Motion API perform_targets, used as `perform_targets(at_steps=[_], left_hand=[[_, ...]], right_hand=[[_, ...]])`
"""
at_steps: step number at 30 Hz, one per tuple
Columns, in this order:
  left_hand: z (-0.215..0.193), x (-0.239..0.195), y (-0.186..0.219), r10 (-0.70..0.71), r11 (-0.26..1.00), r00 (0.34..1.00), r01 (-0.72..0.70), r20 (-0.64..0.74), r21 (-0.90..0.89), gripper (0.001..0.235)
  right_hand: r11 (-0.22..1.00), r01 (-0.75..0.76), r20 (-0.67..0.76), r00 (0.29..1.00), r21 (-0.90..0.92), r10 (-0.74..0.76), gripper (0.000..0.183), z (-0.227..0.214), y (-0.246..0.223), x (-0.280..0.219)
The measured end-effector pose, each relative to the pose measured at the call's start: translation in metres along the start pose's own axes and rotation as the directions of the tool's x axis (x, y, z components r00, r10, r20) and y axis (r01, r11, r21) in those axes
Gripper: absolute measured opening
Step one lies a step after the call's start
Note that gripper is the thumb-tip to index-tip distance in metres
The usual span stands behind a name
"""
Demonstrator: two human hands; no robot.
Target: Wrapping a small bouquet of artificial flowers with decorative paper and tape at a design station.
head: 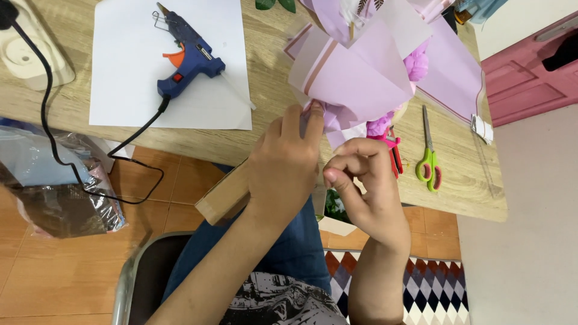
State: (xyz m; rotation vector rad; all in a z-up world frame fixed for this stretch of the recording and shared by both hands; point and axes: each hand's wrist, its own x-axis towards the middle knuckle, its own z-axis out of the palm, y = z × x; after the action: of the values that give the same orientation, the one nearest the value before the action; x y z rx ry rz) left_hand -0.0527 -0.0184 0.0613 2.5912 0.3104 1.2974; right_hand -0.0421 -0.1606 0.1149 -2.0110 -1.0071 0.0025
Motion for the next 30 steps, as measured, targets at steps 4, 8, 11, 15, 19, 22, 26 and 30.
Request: perform_targets(at_steps=[4, 8, 11, 15, 19, 22, 26, 30], left_hand=[[-0.002, 0.001, 0.002, -0.044, 0.998, 0.999, 0.044, -0.001, 0.043, 0.023], [-0.002, -0.001, 0.002, -0.069, 0.998, 0.997, 0.070, 0.038, -0.006, 0.028], [-0.001, 0.000, 0.002, -0.062, 0.997, 0.998, 0.061, 0.017, 0.044, 0.024], [-0.002, 0.002, 0.002, -0.047, 0.997, 0.999, 0.047, 0.000, 0.064, 0.025], [-0.004, 0.002, 0.002, -0.047, 0.997, 0.999, 0.046, 0.014, 0.056, 0.028], [-0.002, 0.001, 0.001, -0.047, 0.998, 0.998, 0.046, 0.038, 0.037, 0.031], [-0.003, 0.001, 0.000, -0.037, 0.998, 0.998, 0.035, 0.043, 0.043, 0.035], [-0.002, 0.002, -0.003, -0.033, 0.999, 0.997, 0.031, 0.067, 0.030, 0.040]], right_hand=[[0.887, -0.084, 0.177, 0.984, 0.454, 0.003, 0.024, 0.001, -0.005, 0.004], [0.783, -0.241, 0.262, 0.960, 0.573, 0.104, 0.017, 0.005, 0.000, 0.012], [0.785, -0.312, 0.198, 0.950, 0.534, 0.243, 0.012, 0.006, 0.007, 0.005], [0.772, -0.380, 0.122, 0.920, 0.510, 0.373, 0.006, 0.012, 0.011, 0.003], [0.762, -0.417, 0.077, 0.895, 0.495, 0.439, 0.010, 0.016, 0.012, 0.005], [0.762, -0.437, 0.074, 0.885, 0.478, 0.460, 0.010, 0.015, 0.013, 0.007], [0.783, -0.457, 0.011, 0.866, 0.423, 0.499, 0.018, 0.015, 0.016, 0.006], [0.850, -0.344, -0.033, 0.921, 0.398, 0.388, 0.023, 0.014, 0.014, -0.001]])
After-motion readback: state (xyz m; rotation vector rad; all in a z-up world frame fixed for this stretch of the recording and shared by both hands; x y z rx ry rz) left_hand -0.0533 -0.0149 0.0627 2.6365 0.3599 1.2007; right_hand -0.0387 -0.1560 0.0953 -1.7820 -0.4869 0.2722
